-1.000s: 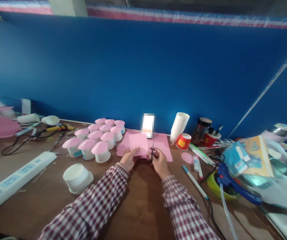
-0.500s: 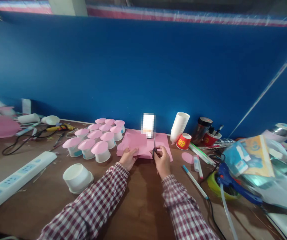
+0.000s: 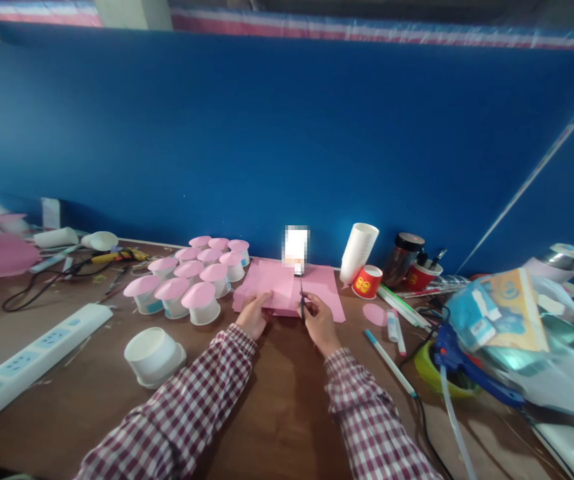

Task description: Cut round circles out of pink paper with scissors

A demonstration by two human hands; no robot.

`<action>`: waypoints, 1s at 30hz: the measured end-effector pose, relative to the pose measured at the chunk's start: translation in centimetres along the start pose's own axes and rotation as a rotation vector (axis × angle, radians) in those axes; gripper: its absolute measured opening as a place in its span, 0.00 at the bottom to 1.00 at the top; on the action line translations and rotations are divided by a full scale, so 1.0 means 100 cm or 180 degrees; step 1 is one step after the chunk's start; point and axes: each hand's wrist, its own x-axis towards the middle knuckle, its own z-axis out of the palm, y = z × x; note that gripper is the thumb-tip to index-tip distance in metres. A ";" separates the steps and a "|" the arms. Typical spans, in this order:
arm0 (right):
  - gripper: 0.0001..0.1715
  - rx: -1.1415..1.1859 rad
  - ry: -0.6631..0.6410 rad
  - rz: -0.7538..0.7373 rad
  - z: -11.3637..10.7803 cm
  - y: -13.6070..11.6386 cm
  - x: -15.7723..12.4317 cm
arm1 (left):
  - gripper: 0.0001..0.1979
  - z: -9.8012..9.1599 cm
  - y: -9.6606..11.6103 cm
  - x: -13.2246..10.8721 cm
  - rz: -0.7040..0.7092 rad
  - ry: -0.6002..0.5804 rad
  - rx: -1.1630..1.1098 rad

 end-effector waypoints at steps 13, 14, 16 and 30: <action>0.24 -0.0067 -0.0576 -0.0128 0.001 -0.003 -0.003 | 0.08 -0.002 0.001 0.002 -0.0033 0.0094 0.0018; 0.24 -0.0098 -0.0554 -0.0169 0.002 -0.004 -0.004 | 0.08 -0.002 0.001 0.001 -0.0030 0.0083 0.0033; 0.22 -0.0215 -0.0434 -0.0270 0.004 -0.004 -0.006 | 0.08 0.000 0.001 -0.001 -0.0043 0.0058 0.0083; 0.20 -0.0733 -0.0005 -0.0606 0.005 -0.005 -0.009 | 0.15 0.003 -0.002 -0.009 -0.0026 -0.0430 0.0238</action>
